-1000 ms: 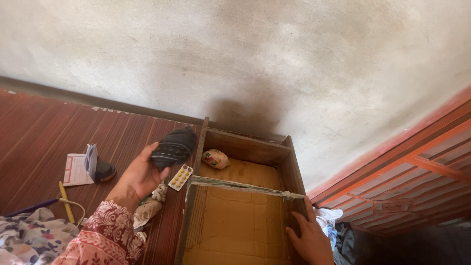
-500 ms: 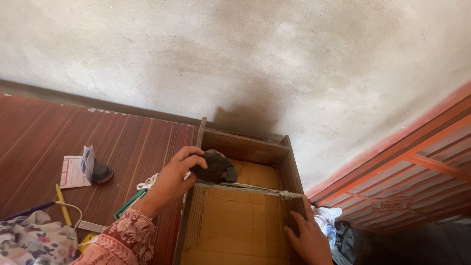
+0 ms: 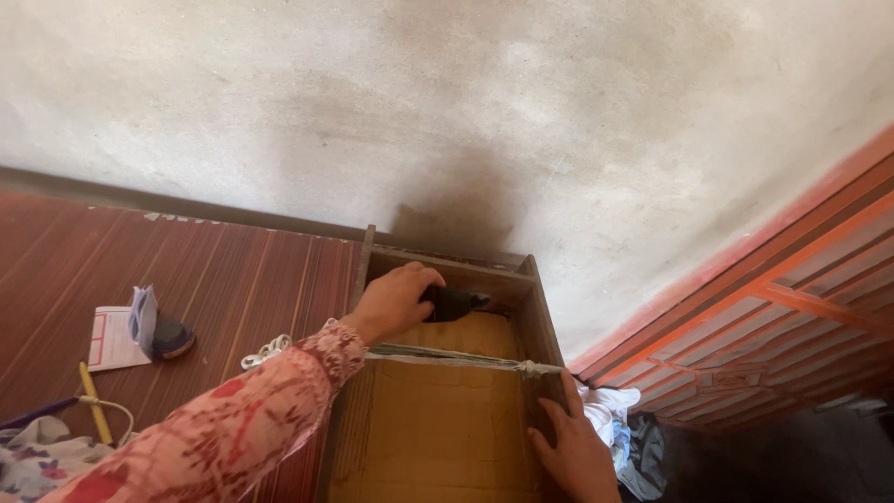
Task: The person places various small items into a wooden drawer on a table. They handle a cloth, a small pouch, a black pouch, a stapler, a phone, a charger, pens, and a pill blister pack, arranging them inside the drawer.
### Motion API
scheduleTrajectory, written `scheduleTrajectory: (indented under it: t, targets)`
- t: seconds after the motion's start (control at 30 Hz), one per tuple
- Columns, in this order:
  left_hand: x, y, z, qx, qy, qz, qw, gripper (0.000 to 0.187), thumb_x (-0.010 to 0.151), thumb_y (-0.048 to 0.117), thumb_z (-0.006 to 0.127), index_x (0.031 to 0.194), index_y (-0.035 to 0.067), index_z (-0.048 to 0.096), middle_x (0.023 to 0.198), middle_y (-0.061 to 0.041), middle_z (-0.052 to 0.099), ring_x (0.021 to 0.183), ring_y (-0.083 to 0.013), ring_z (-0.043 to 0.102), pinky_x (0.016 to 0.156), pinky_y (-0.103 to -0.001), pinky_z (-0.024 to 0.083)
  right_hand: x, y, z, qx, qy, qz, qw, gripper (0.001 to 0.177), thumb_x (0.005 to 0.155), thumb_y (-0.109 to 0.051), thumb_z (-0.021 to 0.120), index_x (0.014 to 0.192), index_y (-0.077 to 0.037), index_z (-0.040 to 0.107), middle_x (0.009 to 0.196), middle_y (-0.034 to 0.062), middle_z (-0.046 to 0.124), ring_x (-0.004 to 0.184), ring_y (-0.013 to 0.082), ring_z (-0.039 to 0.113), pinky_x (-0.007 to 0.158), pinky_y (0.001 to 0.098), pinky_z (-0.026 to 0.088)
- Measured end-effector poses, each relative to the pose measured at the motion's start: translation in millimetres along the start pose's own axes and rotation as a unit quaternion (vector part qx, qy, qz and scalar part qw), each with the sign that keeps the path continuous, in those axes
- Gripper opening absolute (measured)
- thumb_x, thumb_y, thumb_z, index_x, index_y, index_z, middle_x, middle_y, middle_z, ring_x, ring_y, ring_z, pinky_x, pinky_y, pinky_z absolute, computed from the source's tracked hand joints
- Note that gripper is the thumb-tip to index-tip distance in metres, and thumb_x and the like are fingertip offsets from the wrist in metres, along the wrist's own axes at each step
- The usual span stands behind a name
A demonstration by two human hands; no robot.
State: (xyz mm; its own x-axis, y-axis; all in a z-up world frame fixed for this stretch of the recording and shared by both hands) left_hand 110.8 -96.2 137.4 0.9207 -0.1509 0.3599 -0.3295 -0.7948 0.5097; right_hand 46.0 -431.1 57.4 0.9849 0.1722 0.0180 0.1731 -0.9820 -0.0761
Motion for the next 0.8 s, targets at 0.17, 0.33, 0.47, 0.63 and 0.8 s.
scheduleTrajectory:
  t: [0.17, 0.33, 0.47, 0.63, 0.8]
  targets:
    - [31, -11, 65, 0.066, -0.007, 0.047, 0.997, 0.036, 0.077, 0.011, 0.070, 0.112, 0.016, 0.068, 0.114, -0.007, 0.060, 0.106, -0.0328, 0.061, 0.084, -0.045, 0.056, -3, -2, -3, 0.002, 0.012, 0.006, 1.000, 0.053, 0.082, -0.041, 0.072, 0.130, -0.021, 0.062, 0.175, -0.0105, 0.010, 0.120, 0.0227, 0.065, 0.088, 0.0380, 0.058]
    - [37, -4, 107, 0.218, 0.037, 0.149, 0.964, 0.010, 0.083, 0.007, 0.064, 0.093, 0.008, 0.061, 0.103, -0.012, 0.053, 0.085, -0.0310, 0.060, 0.068, -0.042, 0.056, -6, -11, -15, 0.013, -0.014, 0.028, 0.999, 0.051, 0.083, -0.038, 0.071, 0.130, -0.020, 0.062, 0.175, -0.0132, 0.007, 0.126, 0.0194, 0.061, 0.091, 0.0355, 0.057]
    - [33, -31, 158, 0.209, -0.031, 0.118, 0.970, 0.009, 0.089, 0.010, 0.061, 0.097, 0.009, 0.063, 0.101, -0.014, 0.059, 0.074, -0.0363, 0.068, 0.065, -0.048, 0.057, -6, -10, -15, 0.012, -0.013, 0.031, 0.999, 0.051, 0.083, -0.040, 0.071, 0.130, -0.022, 0.062, 0.175, -0.0140, 0.009, 0.122, 0.0206, 0.064, 0.089, 0.0368, 0.058]
    - [31, -48, 172, 0.153, -0.076, 0.093, 0.981, 0.018, 0.086, 0.006, 0.063, 0.104, 0.008, 0.061, 0.103, -0.017, 0.061, 0.078, -0.0397, 0.070, 0.070, -0.049, 0.058, -2, -8, -11, 0.003, -0.006, 0.020, 1.000, 0.051, 0.082, -0.041, 0.071, 0.129, -0.023, 0.062, 0.175, -0.0115, 0.009, 0.123, 0.0235, 0.063, 0.089, 0.0386, 0.057]
    - [34, -61, 179, 0.121, -0.091, 0.039, 0.988, 0.017, 0.090, 0.008, 0.059, 0.106, 0.004, 0.062, 0.109, -0.024, 0.061, 0.082, -0.0440, 0.070, 0.076, -0.052, 0.058, -2, -11, -14, 0.004, -0.006, 0.022, 1.000, 0.050, 0.082, -0.040, 0.071, 0.128, -0.022, 0.063, 0.175, -0.0120, 0.010, 0.124, 0.0225, 0.063, 0.089, 0.0385, 0.057]
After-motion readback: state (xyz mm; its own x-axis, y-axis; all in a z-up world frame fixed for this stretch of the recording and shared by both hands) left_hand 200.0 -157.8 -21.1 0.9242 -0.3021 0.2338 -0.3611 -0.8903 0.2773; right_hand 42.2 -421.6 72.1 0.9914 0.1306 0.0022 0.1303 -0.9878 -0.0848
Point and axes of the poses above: each hand's wrist, its own x-axis towards the middle knuckle, its own z-axis out of the palm, y = z × x, the point moved 8 cm from there along x, towards the middle knuckle
